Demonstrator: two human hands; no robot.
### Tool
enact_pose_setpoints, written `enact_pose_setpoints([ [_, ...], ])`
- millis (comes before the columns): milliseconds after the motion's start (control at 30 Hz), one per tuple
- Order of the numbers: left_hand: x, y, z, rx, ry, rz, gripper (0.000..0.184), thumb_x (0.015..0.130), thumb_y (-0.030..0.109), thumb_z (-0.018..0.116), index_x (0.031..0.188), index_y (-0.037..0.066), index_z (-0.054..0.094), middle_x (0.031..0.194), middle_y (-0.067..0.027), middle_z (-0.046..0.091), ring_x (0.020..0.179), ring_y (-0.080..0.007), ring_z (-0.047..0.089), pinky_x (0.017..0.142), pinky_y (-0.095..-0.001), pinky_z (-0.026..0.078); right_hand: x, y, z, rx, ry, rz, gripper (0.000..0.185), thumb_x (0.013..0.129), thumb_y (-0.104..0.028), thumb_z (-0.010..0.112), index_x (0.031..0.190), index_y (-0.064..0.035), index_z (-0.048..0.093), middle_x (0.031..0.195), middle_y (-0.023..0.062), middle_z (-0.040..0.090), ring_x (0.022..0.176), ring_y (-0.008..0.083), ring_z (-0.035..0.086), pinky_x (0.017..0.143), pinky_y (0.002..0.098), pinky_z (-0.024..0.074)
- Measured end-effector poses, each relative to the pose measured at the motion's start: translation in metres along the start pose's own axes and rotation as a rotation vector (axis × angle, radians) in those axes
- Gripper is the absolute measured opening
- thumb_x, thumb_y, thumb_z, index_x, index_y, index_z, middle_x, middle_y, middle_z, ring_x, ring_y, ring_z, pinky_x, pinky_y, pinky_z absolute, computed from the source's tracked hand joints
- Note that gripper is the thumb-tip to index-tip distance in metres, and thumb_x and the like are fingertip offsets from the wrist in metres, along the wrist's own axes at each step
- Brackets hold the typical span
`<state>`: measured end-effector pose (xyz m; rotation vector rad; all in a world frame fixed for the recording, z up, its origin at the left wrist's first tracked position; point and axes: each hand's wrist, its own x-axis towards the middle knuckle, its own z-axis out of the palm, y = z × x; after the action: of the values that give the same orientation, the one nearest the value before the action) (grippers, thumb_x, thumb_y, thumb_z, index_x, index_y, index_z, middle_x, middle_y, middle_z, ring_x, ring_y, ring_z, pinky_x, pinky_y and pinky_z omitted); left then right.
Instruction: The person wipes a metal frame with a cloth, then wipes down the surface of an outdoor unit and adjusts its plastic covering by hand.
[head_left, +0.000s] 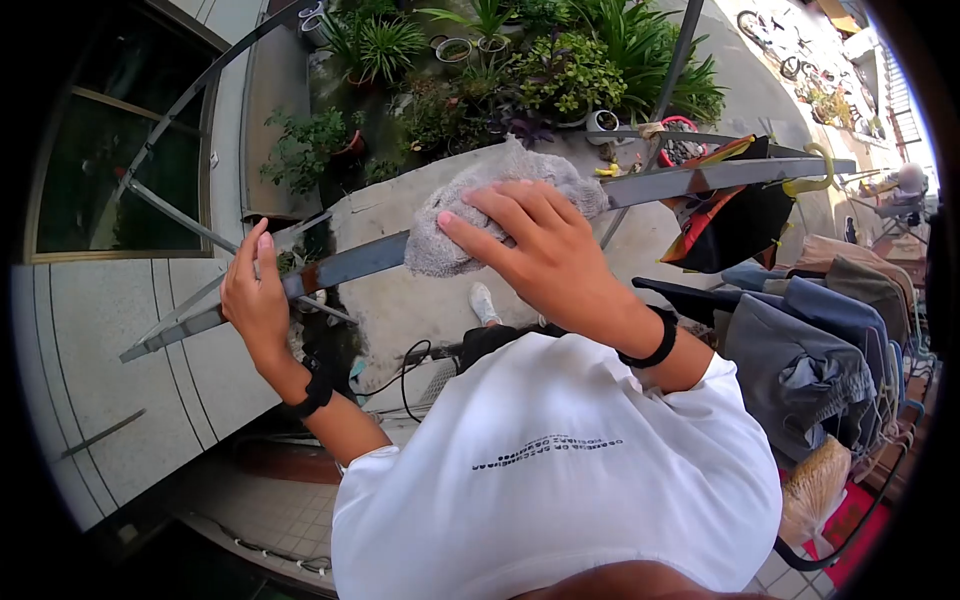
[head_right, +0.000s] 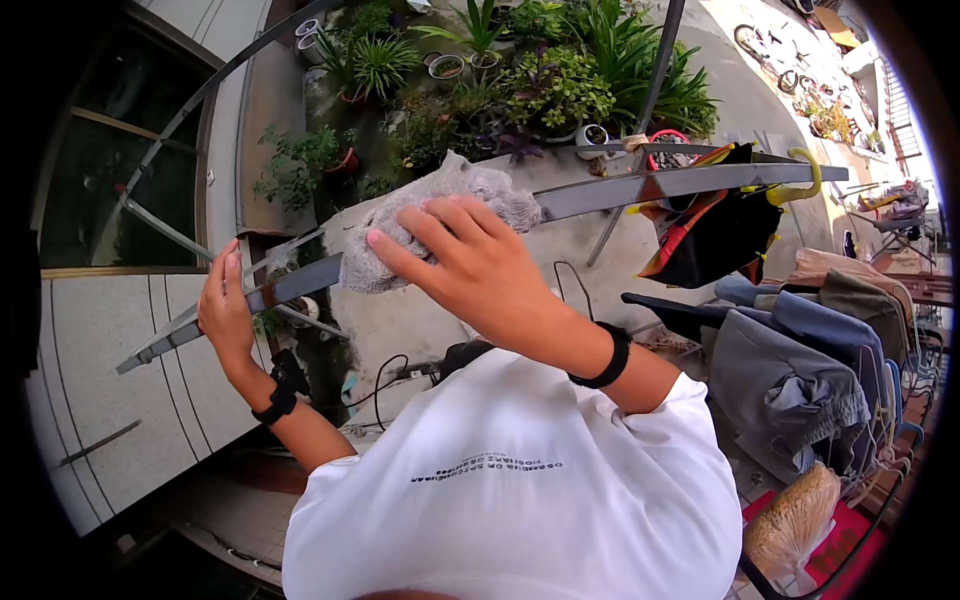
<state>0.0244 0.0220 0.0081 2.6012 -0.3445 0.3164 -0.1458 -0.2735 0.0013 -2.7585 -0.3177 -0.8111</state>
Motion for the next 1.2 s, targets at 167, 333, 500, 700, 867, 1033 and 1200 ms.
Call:
enact_pose_setpoints([
  [167, 0.000, 0.005, -0.002, -0.007, -0.006, 0.008, 0.036, 0.103, 0.034, 0.051, 0.121, 0.011, 0.072, 0.111, -0.0156, 0.074, 0.103, -0.0345, 0.068, 0.093, -0.0402, 0.049, -0.042, 0.043, -0.016, -0.186, 0.138, 0.041, 0.050, 0.080, -0.012, 0.070, 0.128, -0.0234, 0.065, 0.128, 0.0046, 0.061, 0.118, 0.0243, 0.060, 0.106, 0.0423, 0.0445],
  [333, 0.000, -0.006, -0.001, 0.022, -0.019, 0.063, 0.036, 0.103, 0.032, 0.052, 0.121, 0.008, 0.072, 0.113, -0.0159, 0.074, 0.105, -0.0357, 0.068, 0.095, -0.0415, 0.048, -0.081, 0.093, -0.034, -0.341, 0.313, 0.145, 0.048, 0.081, -0.009, 0.071, 0.126, -0.0220, 0.064, 0.128, 0.0052, 0.062, 0.119, 0.0246, 0.061, 0.107, 0.0437, 0.0437],
  [500, 0.000, -0.013, 0.000, -0.011, -0.029, 0.089, 0.038, 0.104, 0.034, 0.051, 0.122, 0.007, 0.072, 0.113, -0.0167, 0.074, 0.102, -0.0364, 0.068, 0.091, -0.0431, 0.049, -0.111, 0.127, -0.049, -0.515, 0.446, 0.264, 0.049, 0.082, -0.004, 0.069, 0.128, -0.0195, 0.060, 0.127, 0.0051, 0.062, 0.122, 0.0250, 0.061, 0.111, 0.0465, 0.0392],
  [700, -0.001, -0.008, -0.006, -0.014, -0.082, 0.063, 0.042, 0.103, 0.036, 0.051, 0.126, 0.008, 0.070, 0.117, -0.0187, 0.072, 0.106, -0.0373, 0.068, 0.094, -0.0435, 0.049, -0.129, 0.148, -0.071, -0.579, 0.482, 0.440, 0.059, 0.071, 0.003, 0.071, 0.126, -0.0156, 0.060, 0.129, 0.0074, 0.061, 0.126, 0.0284, 0.059, 0.113, 0.0483, 0.0382],
  [867, 0.001, -0.005, -0.012, 0.017, -0.170, 0.041, 0.043, 0.103, 0.038, 0.049, 0.128, 0.010, 0.070, 0.117, -0.0192, 0.072, 0.107, -0.0391, 0.067, 0.094, -0.0437, 0.049, -0.130, 0.155, -0.076, -0.551, 0.558, 0.560, 0.065, 0.066, 0.006, 0.072, 0.127, -0.0106, 0.060, 0.133, 0.0094, 0.061, 0.133, 0.0318, 0.054, 0.116, 0.0529, 0.0357],
  [1033, 0.000, 0.004, -0.021, 0.079, -0.275, 0.073, 0.047, 0.106, 0.042, 0.039, 0.129, 0.017, 0.071, 0.113, -0.0180, 0.073, 0.105, -0.0413, 0.066, 0.089, -0.0464, 0.049, -0.114, 0.121, -0.056, -0.492, 0.592, 0.578, 0.065, 0.064, 0.009, 0.070, 0.126, -0.0098, 0.061, 0.135, 0.0081, 0.062, 0.134, 0.0318, 0.054, 0.115, 0.0533, 0.0365],
  [1200, 0.003, 0.003, -0.025, 0.144, -0.343, 0.057, 0.050, 0.107, 0.046, 0.034, 0.132, 0.020, 0.069, 0.115, -0.0171, 0.072, 0.109, -0.0417, 0.064, 0.092, -0.0457, 0.048, -0.088, 0.067, -0.022, -0.406, 0.572, 0.488, 0.063, 0.064, 0.005, 0.074, 0.123, -0.0124, 0.064, 0.132, 0.0056, 0.066, 0.131, 0.0283, 0.058, 0.112, 0.0508, 0.0382],
])
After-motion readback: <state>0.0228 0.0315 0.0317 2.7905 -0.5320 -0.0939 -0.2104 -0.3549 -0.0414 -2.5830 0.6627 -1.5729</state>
